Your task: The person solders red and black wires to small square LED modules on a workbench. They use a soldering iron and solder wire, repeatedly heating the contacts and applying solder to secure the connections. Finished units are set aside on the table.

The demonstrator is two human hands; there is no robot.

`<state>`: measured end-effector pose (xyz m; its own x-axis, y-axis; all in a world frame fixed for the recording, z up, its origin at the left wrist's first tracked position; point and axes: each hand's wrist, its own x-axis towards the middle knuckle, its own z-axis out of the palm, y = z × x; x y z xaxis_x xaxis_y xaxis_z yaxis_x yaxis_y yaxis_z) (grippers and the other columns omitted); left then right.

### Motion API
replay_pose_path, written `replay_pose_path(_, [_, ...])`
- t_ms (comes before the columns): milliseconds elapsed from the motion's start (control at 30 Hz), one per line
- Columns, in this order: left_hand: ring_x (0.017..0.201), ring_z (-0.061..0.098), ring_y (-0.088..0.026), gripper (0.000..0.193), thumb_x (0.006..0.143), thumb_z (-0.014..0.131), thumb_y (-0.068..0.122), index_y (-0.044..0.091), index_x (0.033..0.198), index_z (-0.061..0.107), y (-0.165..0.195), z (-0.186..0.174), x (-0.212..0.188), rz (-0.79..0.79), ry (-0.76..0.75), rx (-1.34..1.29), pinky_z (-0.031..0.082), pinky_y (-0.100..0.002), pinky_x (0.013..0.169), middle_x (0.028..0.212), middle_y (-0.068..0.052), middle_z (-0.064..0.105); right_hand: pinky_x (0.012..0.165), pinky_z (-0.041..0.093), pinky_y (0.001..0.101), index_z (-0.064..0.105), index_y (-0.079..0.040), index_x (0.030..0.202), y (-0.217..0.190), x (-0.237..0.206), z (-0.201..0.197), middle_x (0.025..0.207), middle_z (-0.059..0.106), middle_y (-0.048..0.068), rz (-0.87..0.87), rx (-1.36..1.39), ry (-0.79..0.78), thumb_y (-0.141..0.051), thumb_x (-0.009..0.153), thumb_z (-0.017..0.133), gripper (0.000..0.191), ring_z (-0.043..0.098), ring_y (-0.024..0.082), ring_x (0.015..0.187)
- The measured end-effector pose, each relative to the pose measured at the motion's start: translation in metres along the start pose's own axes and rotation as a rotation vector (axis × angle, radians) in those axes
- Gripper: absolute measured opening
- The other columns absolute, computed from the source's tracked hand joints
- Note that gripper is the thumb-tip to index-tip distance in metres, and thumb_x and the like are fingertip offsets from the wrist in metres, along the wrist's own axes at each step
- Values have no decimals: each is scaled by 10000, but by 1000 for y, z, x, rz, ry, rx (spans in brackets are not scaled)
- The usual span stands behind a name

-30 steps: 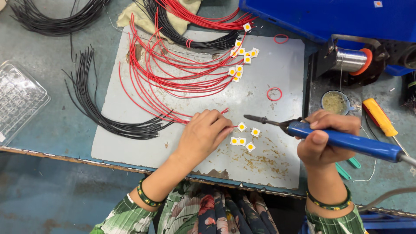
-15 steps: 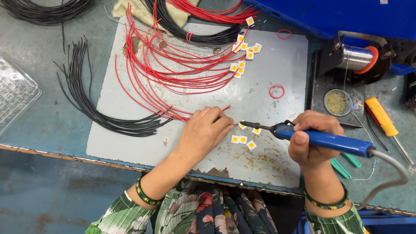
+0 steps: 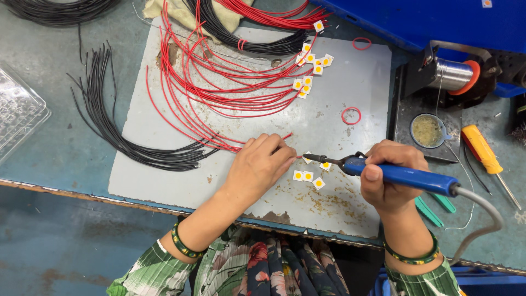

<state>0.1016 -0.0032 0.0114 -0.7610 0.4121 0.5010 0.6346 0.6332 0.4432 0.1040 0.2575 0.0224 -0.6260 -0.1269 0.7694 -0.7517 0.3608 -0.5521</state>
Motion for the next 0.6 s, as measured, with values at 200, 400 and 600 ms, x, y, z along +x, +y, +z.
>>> replay_pose_path(200, [876, 584, -219, 152, 867, 792, 192, 137, 964, 688, 0, 0, 1, 5, -5, 3, 454, -376, 751, 923, -17, 559, 486, 490, 246, 480, 3, 988, -2, 1, 1, 694, 562, 66, -2, -17, -10, -310, 1070, 614, 350, 580, 142, 508])
replay_pose_path(400, [883, 584, -217, 169, 853, 793, 176, 137, 979, 687, -1, -1, 2, 32, -18, 28, 454, -375, 754, 931, -20, 562, 487, 485, 245, 482, -3, 983, -3, 1, 1, 690, 568, 68, 7, -34, -7, -320, 1072, 612, 354, 578, 139, 505])
replay_pose_path(600, [885, 588, -208, 190, 839, 792, 174, 140, 998, 693, -1, -1, 2, 27, -19, 21, 452, -372, 748, 924, 0, 571, 488, 477, 241, 485, -11, 979, -5, 2, 1, 687, 567, 60, 11, -40, -17, -337, 1073, 615, 363, 582, 140, 509])
